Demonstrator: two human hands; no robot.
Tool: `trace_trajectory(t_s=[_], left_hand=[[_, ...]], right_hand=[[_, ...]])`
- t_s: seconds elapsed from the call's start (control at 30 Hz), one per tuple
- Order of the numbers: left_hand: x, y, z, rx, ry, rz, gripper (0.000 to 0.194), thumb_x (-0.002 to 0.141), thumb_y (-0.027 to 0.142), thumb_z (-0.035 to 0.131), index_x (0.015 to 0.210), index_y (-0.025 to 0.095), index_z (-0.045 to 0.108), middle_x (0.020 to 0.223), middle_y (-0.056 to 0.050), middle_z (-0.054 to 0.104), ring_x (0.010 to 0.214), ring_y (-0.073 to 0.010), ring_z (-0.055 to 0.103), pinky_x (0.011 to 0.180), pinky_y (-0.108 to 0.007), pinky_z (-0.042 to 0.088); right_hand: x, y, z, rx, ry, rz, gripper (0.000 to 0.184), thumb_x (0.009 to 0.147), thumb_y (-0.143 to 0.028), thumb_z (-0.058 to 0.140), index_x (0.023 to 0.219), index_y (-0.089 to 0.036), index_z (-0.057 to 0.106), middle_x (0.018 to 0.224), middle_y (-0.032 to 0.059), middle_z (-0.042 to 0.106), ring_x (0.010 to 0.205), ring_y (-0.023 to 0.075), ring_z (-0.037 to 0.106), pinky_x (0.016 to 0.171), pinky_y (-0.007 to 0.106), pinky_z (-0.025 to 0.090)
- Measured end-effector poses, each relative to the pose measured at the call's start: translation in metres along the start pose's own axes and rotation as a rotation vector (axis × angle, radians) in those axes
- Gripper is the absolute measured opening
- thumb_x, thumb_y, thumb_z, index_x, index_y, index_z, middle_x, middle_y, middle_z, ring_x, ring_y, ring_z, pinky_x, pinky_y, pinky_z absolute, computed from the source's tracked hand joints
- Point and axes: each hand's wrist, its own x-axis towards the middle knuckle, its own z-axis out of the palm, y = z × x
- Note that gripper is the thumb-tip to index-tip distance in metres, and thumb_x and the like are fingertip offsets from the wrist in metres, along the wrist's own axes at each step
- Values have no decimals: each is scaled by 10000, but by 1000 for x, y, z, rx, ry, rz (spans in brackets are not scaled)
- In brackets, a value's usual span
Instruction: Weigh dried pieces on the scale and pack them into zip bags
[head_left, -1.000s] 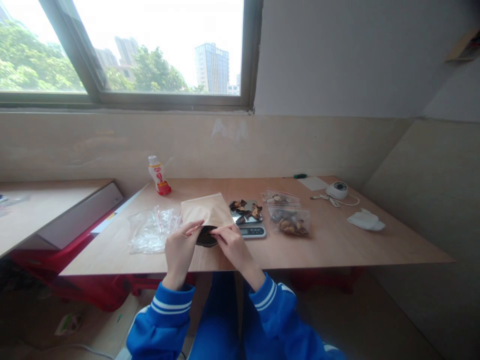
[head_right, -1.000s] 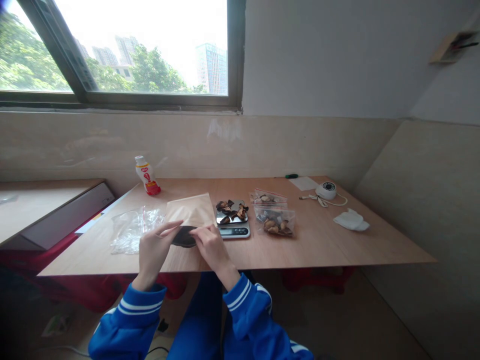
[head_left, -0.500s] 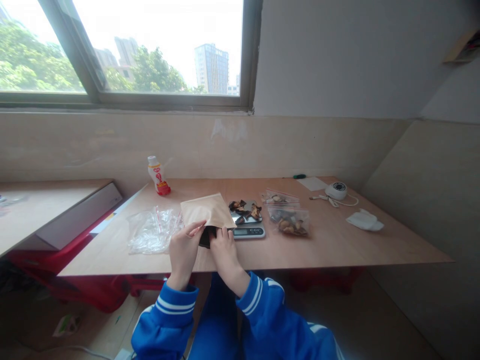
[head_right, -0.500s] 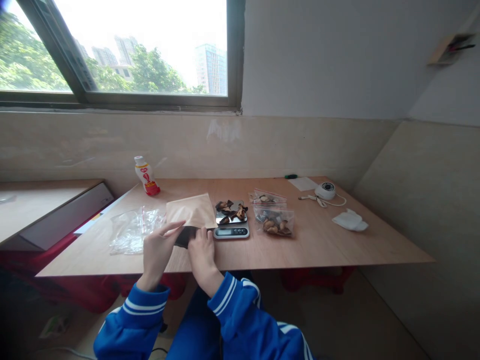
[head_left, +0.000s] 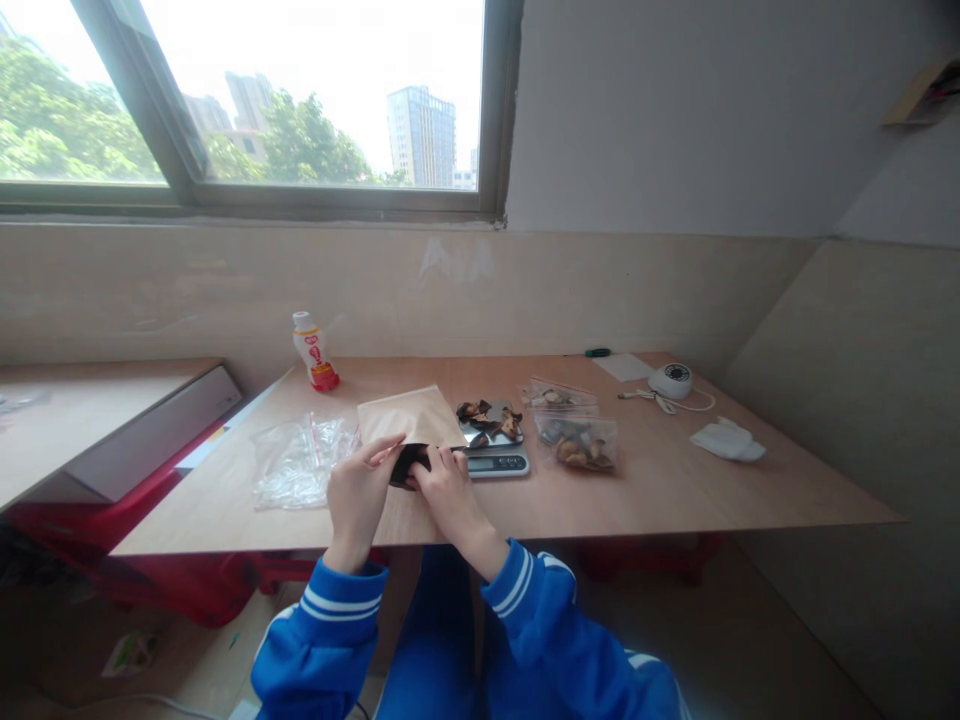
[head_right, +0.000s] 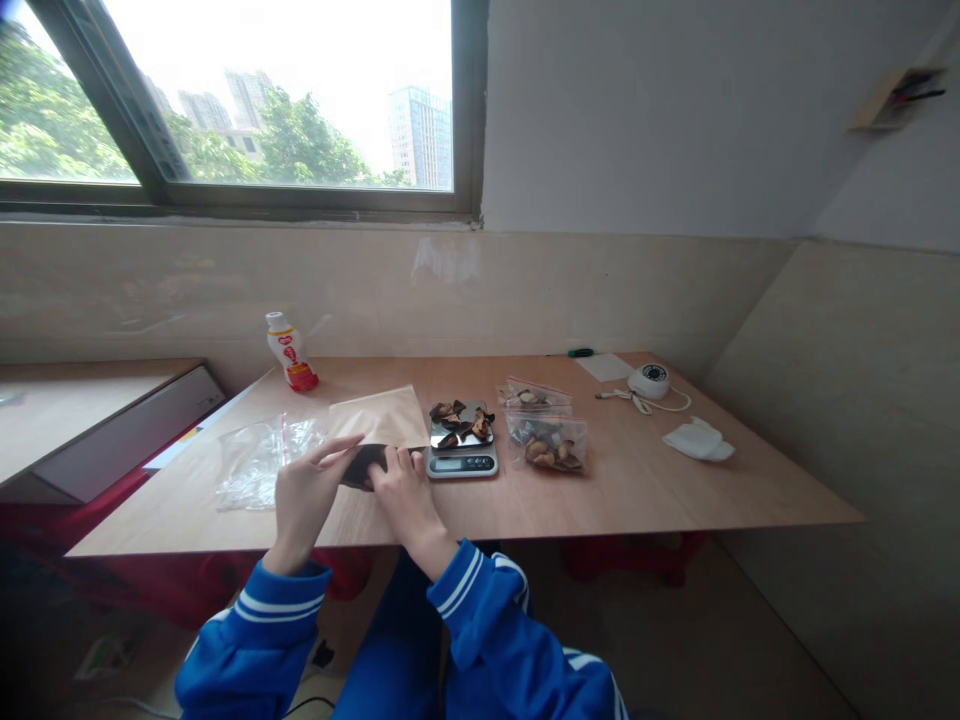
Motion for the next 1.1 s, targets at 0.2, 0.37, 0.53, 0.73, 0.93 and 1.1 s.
trace_trajectory(t_s=[0.2,0.37,0.53,0.73,0.93,1.1], left_hand=[[11,1,-7,10,-23,-17,229,759,404,595,910,315,742,740,37,751,745,-190,695,611,-240,470],[22,-4,-10,-18,-38,1,244,751,430,588,895,308,743,745,38,750,753,-190,692,637,-245,476],[32,-15,-4,13,1,-3,243,750,445,598,914,329,735,745,40,747,791,-204,693,626,-252,463],[29,-47,29,75,133,28,229,814,400,561,971,339,716,812,32,745,794,-195,689,606,-256,458],[16,-86,56,64,284,241,206,857,352,540,958,302,713,997,23,735,871,-188,688,703,-261,499],[12,-96,58,58,311,320,211,868,370,534,951,284,707,1003,17,734,896,-175,687,733,-245,505]], right_hand=[[3,2,8,91,276,-94,167,929,-335,496,937,-289,657,1208,29,576,1071,211,481,898,354,328],[4,4,-14,412,394,0,158,915,-327,526,897,-263,670,1040,26,614,939,169,547,866,324,366],[4,49,-35,605,519,161,182,907,-338,529,832,-234,658,902,25,614,887,176,567,866,335,395],[18,141,-23,434,445,326,187,876,-327,568,774,-213,675,815,33,614,825,198,539,811,332,404],[39,182,1,178,209,244,170,868,-296,581,797,-219,715,847,60,612,872,226,500,822,355,390],[41,184,6,79,52,175,148,862,-282,592,813,-224,719,917,68,608,929,238,482,832,376,373]])
